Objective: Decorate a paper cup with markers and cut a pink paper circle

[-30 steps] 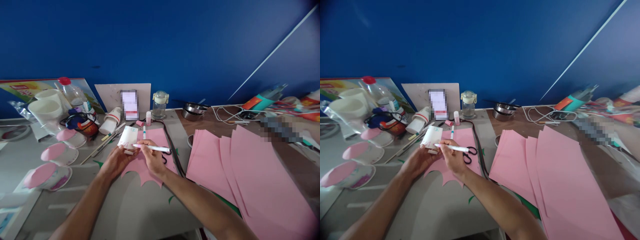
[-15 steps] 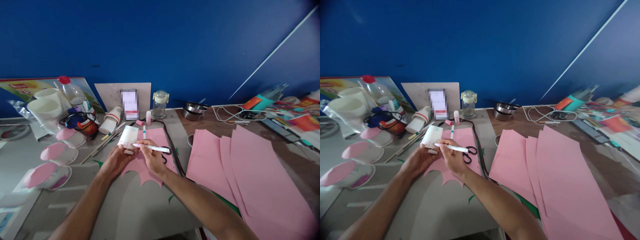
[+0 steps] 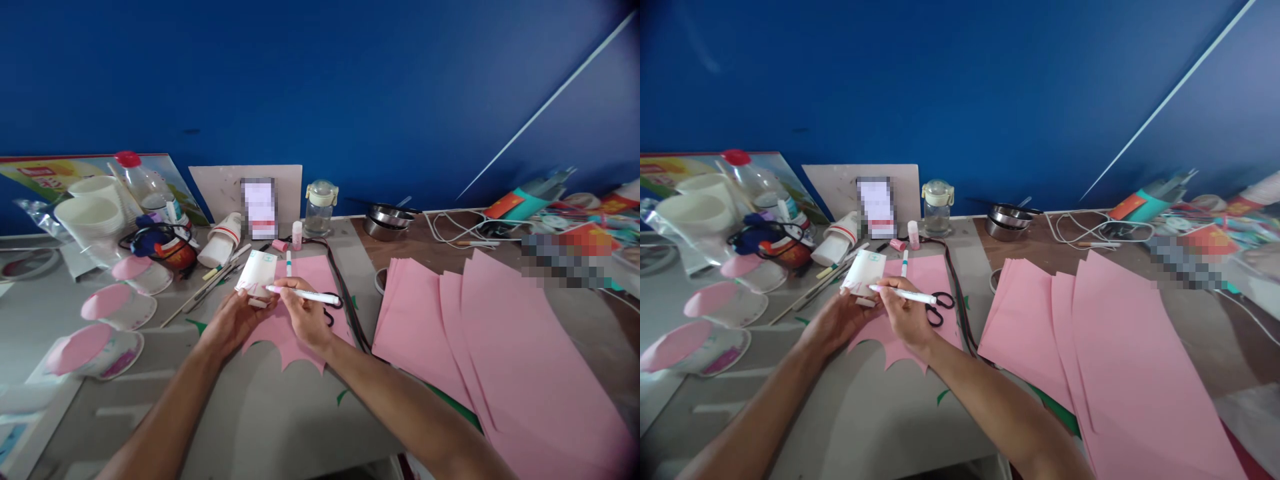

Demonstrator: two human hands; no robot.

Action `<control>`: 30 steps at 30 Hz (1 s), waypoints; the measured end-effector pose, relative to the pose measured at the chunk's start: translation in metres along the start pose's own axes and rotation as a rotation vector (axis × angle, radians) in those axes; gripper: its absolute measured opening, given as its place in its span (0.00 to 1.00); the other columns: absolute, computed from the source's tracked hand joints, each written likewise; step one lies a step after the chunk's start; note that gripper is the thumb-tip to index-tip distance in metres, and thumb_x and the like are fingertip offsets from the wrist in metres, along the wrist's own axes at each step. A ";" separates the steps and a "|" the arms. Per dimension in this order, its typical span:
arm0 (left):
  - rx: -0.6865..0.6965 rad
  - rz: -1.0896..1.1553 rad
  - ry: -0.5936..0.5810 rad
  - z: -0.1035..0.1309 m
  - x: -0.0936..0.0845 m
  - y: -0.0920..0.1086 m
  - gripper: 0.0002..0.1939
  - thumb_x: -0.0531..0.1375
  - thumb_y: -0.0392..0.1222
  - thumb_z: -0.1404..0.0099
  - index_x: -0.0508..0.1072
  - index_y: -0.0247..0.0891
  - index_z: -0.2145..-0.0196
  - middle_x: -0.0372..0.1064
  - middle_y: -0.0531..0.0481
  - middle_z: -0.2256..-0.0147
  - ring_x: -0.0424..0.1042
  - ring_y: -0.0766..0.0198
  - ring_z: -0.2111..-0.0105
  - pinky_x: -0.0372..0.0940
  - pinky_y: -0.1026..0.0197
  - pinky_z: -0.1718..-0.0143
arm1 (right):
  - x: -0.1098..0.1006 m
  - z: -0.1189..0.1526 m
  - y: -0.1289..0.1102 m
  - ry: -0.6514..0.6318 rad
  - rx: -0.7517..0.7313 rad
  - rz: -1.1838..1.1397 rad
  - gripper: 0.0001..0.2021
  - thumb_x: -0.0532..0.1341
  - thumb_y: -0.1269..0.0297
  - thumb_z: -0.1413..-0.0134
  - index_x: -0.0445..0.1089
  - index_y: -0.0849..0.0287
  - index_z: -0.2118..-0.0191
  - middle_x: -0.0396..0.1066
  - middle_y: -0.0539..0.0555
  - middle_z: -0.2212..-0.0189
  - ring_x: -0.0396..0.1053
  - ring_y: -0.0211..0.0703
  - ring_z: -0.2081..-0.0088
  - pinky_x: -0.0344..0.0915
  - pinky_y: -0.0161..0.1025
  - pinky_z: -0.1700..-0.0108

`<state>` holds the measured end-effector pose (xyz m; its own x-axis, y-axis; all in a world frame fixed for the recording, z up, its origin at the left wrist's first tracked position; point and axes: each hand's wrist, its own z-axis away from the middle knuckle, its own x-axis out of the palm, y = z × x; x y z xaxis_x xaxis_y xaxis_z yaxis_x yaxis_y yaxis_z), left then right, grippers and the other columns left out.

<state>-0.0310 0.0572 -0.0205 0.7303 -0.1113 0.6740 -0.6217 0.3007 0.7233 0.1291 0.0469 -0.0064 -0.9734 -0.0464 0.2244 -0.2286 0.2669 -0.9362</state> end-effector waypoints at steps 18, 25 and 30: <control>0.013 -0.016 -0.006 -0.002 -0.002 -0.001 0.18 0.66 0.46 0.40 0.75 0.30 0.58 0.77 0.39 0.60 0.76 0.54 0.62 0.71 0.51 0.55 | 0.002 0.001 -0.007 -0.045 0.014 0.053 0.09 0.59 0.58 0.42 0.72 0.57 0.65 0.70 0.50 0.73 0.65 0.38 0.72 0.63 0.37 0.68; 0.010 0.001 0.002 -0.001 0.002 0.001 0.18 0.67 0.46 0.41 0.75 0.30 0.57 0.77 0.39 0.60 0.76 0.54 0.60 0.71 0.52 0.54 | 0.002 0.000 -0.005 -0.005 0.041 -0.014 0.11 0.60 0.55 0.42 0.71 0.57 0.64 0.73 0.50 0.74 0.68 0.39 0.72 0.66 0.36 0.69; 0.005 0.006 -0.009 -0.001 0.002 0.001 0.19 0.67 0.46 0.41 0.75 0.29 0.57 0.77 0.39 0.61 0.76 0.55 0.61 0.71 0.52 0.53 | 0.002 -0.001 -0.006 0.013 0.047 -0.034 0.11 0.61 0.54 0.43 0.70 0.56 0.64 0.73 0.50 0.75 0.69 0.39 0.74 0.67 0.37 0.70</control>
<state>-0.0295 0.0576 -0.0186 0.7241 -0.1182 0.6795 -0.6273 0.2966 0.7200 0.1285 0.0458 0.0003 -0.9649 -0.0424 0.2593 -0.2622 0.2202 -0.9396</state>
